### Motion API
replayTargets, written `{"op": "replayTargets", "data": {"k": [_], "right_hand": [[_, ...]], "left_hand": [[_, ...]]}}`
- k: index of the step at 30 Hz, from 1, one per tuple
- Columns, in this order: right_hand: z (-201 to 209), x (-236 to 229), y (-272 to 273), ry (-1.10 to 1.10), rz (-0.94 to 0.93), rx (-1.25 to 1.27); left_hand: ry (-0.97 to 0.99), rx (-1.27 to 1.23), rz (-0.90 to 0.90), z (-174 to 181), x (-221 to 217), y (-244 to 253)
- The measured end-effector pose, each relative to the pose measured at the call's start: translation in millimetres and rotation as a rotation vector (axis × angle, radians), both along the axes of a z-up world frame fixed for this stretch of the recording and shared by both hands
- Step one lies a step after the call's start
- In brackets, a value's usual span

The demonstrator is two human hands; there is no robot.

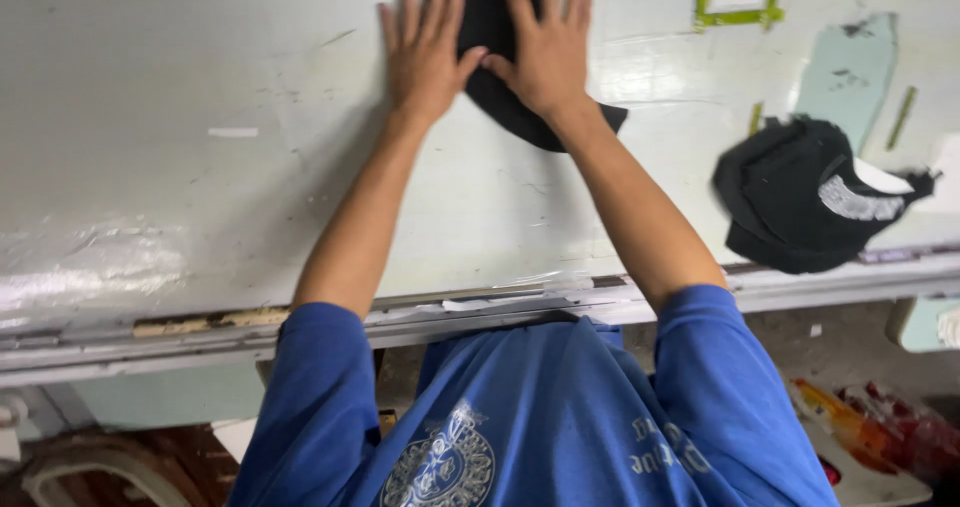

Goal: The person positions and smooths black fabric pieces onto a white sticky surface under an embroidery machine head.

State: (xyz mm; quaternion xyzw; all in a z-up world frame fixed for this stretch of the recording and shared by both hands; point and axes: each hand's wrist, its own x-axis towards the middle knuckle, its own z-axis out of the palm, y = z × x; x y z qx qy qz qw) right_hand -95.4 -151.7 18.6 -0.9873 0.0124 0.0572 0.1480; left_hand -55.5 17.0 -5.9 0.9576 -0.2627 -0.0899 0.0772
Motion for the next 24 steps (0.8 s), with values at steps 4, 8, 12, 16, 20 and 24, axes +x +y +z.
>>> {"op": "replayTargets", "data": {"k": [4,8,12,16,20,24], "right_hand": [[-5.9,8.6,-4.8,0.152,-0.103,0.006],[-0.1,-22.7,-25.2,0.066,-0.062,0.136],[24.5,-108.9,-100.4,-0.289,-0.192,0.696],[52.9,-216.8,-222.9,-0.449,-0.427,0.234],[28.9,-285.3,-282.0,-0.202,-0.496,0.179],[-6.1,-317.5,-296.9,-0.094,-0.454,0.030]], "left_hand": [[0.092,-0.032,-0.078,3.1,8.2,17.7],[0.220,-0.211,-0.093,0.3,5.2,28.9],[0.335,-0.344,0.082,19.1,-16.1,15.5],[-0.057,-0.688,0.040,39.9,-69.4,-66.2],[0.240,-0.906,-0.079,5.6,-168.2,-196.8],[0.456,-0.573,-0.219,-4.7,-255.0,-304.5]]}}
